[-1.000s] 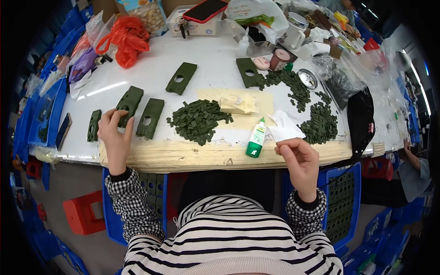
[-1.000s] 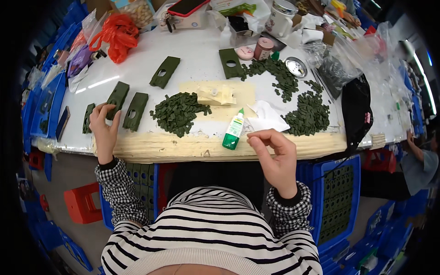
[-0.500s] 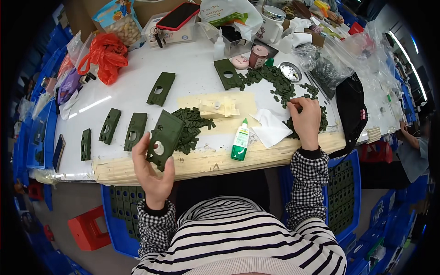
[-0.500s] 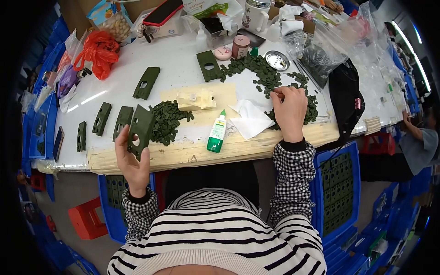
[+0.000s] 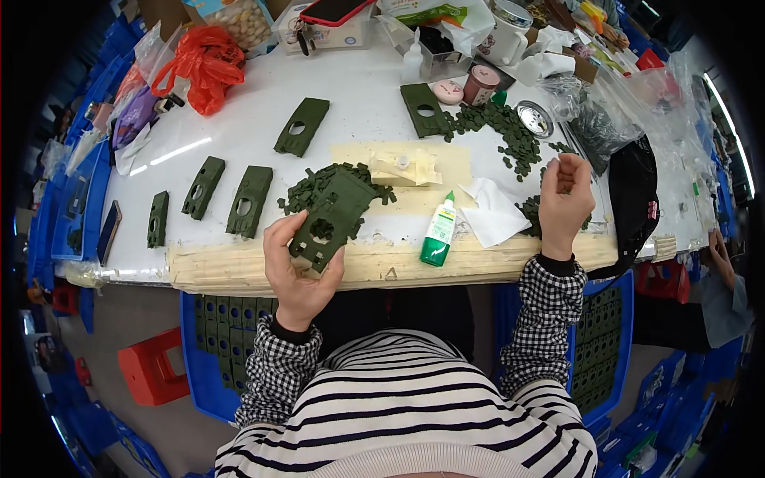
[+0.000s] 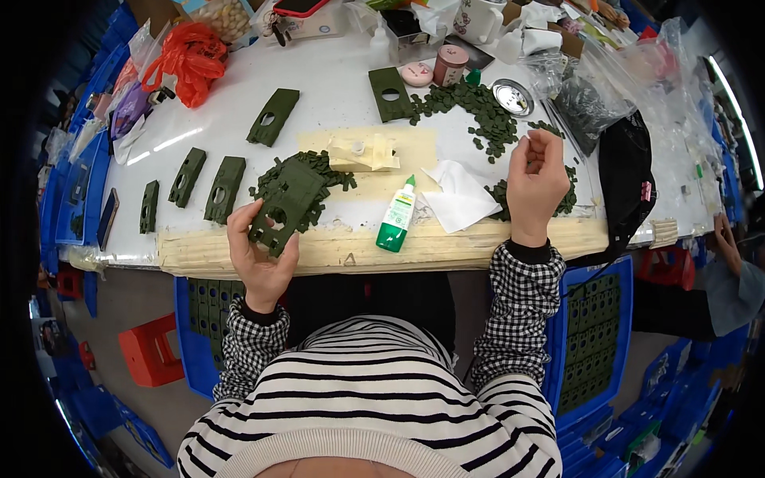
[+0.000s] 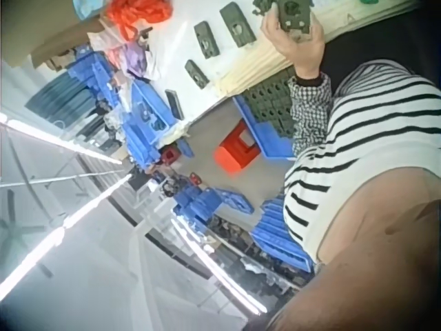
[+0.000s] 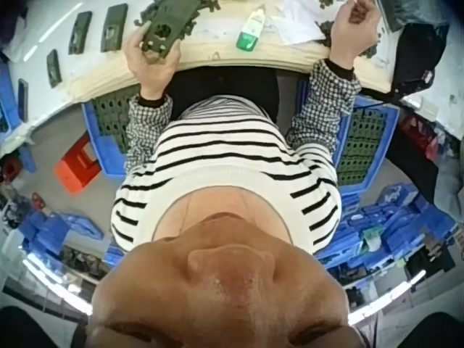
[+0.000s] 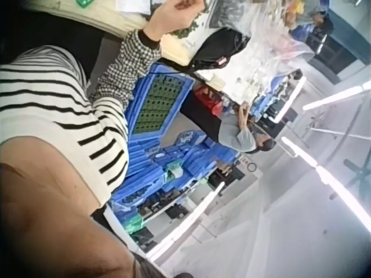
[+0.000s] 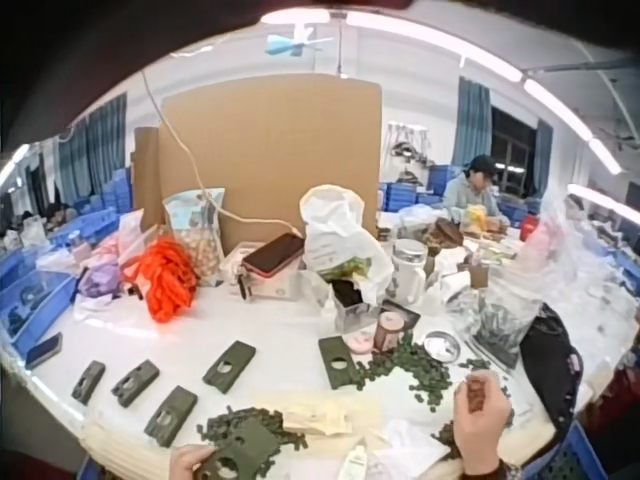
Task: Applying glue and attaching small components to green plastic toy bodies at a factory workstation.
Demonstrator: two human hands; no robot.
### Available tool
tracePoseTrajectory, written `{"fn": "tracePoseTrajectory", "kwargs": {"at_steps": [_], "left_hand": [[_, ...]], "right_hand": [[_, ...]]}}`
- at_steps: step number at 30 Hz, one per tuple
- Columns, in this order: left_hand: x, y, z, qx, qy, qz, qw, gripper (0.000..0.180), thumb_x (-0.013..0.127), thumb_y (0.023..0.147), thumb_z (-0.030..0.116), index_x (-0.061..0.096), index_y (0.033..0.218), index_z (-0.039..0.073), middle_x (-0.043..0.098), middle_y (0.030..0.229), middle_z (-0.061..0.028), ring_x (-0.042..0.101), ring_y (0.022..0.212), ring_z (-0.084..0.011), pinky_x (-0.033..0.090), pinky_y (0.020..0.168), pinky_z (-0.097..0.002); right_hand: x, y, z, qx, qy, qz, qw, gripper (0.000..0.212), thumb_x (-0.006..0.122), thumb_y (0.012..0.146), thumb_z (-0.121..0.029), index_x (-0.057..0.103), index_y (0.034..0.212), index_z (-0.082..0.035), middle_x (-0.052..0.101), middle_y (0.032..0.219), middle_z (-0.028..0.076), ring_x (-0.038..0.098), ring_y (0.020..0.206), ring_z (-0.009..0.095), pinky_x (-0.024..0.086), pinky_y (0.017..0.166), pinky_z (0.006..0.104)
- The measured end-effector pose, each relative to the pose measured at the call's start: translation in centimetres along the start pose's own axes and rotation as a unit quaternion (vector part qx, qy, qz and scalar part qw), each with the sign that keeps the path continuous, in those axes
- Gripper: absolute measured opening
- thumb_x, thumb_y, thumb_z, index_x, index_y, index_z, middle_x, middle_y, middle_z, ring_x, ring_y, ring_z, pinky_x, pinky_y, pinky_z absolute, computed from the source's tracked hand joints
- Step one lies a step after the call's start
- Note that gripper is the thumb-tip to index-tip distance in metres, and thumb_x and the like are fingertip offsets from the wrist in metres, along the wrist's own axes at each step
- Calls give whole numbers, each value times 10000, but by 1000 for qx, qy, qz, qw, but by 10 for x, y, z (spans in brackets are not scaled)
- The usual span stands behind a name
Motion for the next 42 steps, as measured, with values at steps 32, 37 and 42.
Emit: {"fn": "tracePoseTrajectory", "kwargs": {"at_steps": [32, 37, 42], "left_hand": [[25, 27, 46, 99, -110, -171, 974, 593, 782, 677, 53, 545, 1215, -25, 623, 1168, -204, 649, 952, -299, 513, 821, -362], [26, 25, 43, 93, -95, -154, 979, 573, 791, 677, 88, 570, 1200, 5, 644, 1150, -168, 649, 936, -305, 506, 798, -381], [23, 27, 42, 99, -88, -155, 979, 563, 787, 676, 82, 576, 1192, 9, 651, 1139, -162, 650, 951, -299, 507, 833, -393]], "right_hand": [[4, -63, -133, 45, 240, -264, 933, 172, 693, 787, 77, 692, 954, 35, 684, 820, 116, 642, 703, 164, 504, 627, 248], [12, -60, -130, 82, 264, -315, 908, 112, 703, 792, 47, 686, 902, 37, 692, 816, 95, 633, 701, 133, 498, 636, 236], [20, -61, -127, 109, 281, -322, 898, 104, 693, 807, 30, 686, 910, 36, 685, 793, 84, 621, 689, 114, 496, 652, 234]]}}
Point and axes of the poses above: each hand's wrist, its own y-axis towards the middle knuckle, its own x-axis out of the palm, z = x × y, the point moved 5 cm from there along y, towards the middle knuckle
